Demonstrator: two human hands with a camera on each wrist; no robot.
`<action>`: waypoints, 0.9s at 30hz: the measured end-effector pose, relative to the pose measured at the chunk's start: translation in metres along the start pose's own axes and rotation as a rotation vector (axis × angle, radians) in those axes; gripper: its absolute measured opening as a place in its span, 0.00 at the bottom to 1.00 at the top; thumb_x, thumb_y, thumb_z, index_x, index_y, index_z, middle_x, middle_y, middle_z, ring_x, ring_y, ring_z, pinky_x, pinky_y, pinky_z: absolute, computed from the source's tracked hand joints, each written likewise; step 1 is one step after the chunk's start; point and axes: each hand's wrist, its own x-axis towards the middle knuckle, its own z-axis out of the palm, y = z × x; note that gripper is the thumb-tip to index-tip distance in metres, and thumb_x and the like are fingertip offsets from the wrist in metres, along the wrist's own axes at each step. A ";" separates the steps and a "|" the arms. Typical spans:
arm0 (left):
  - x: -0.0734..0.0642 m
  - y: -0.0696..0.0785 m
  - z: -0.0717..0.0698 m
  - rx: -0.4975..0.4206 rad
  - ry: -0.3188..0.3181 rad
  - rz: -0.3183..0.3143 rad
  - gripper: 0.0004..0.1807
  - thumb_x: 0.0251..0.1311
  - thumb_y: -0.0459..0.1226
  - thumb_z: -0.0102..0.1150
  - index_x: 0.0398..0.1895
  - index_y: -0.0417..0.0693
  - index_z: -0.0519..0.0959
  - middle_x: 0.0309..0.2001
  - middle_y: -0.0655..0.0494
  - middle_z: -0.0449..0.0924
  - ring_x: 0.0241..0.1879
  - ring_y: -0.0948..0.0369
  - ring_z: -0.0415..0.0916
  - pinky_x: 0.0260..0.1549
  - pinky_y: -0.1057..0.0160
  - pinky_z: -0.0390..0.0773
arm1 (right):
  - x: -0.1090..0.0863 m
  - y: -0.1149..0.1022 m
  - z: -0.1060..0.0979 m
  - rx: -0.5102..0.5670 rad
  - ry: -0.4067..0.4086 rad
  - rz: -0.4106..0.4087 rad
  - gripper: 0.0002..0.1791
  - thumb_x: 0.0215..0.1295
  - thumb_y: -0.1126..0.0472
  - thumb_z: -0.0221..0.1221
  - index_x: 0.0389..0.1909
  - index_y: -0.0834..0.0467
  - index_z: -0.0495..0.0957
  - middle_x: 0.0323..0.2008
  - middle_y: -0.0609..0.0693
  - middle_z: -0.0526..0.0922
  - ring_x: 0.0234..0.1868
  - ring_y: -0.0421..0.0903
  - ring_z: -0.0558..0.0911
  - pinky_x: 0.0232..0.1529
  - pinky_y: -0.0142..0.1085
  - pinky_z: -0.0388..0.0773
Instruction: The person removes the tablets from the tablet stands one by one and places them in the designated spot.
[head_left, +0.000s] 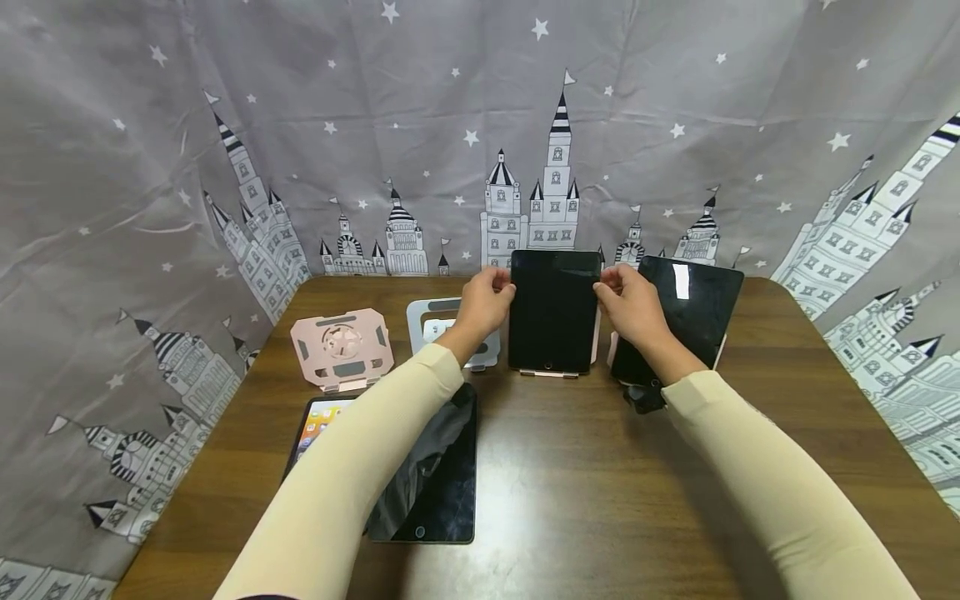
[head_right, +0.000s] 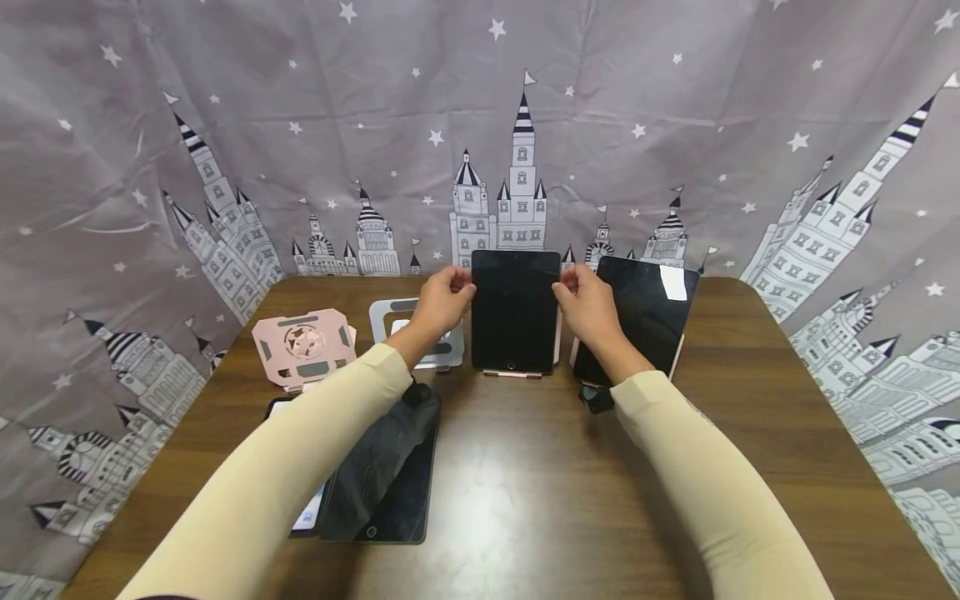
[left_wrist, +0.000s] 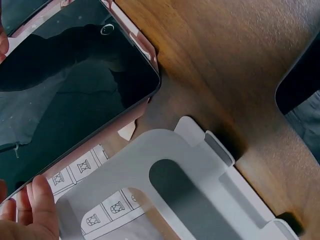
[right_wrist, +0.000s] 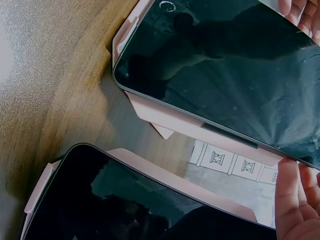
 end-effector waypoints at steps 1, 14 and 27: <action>-0.001 0.000 0.000 -0.007 0.006 -0.004 0.11 0.62 0.38 0.53 0.46 0.46 0.75 0.39 0.55 0.77 0.40 0.60 0.74 0.40 0.64 0.74 | 0.000 0.000 0.000 -0.005 0.002 -0.001 0.14 0.66 0.57 0.52 0.47 0.61 0.71 0.39 0.56 0.78 0.38 0.50 0.77 0.38 0.42 0.73; -0.002 -0.004 0.005 -0.070 0.067 -0.001 0.07 0.61 0.36 0.54 0.40 0.47 0.77 0.35 0.56 0.77 0.37 0.61 0.74 0.37 0.65 0.74 | -0.003 -0.003 -0.001 -0.009 0.027 -0.013 0.12 0.67 0.58 0.51 0.44 0.62 0.71 0.37 0.58 0.78 0.33 0.50 0.80 0.33 0.41 0.77; -0.006 0.000 0.001 -0.087 0.068 0.002 0.06 0.60 0.36 0.55 0.39 0.46 0.77 0.35 0.55 0.78 0.37 0.61 0.73 0.38 0.65 0.73 | -0.006 0.000 0.002 -0.022 0.118 -0.083 0.09 0.65 0.58 0.54 0.38 0.60 0.72 0.30 0.55 0.77 0.30 0.48 0.74 0.31 0.39 0.69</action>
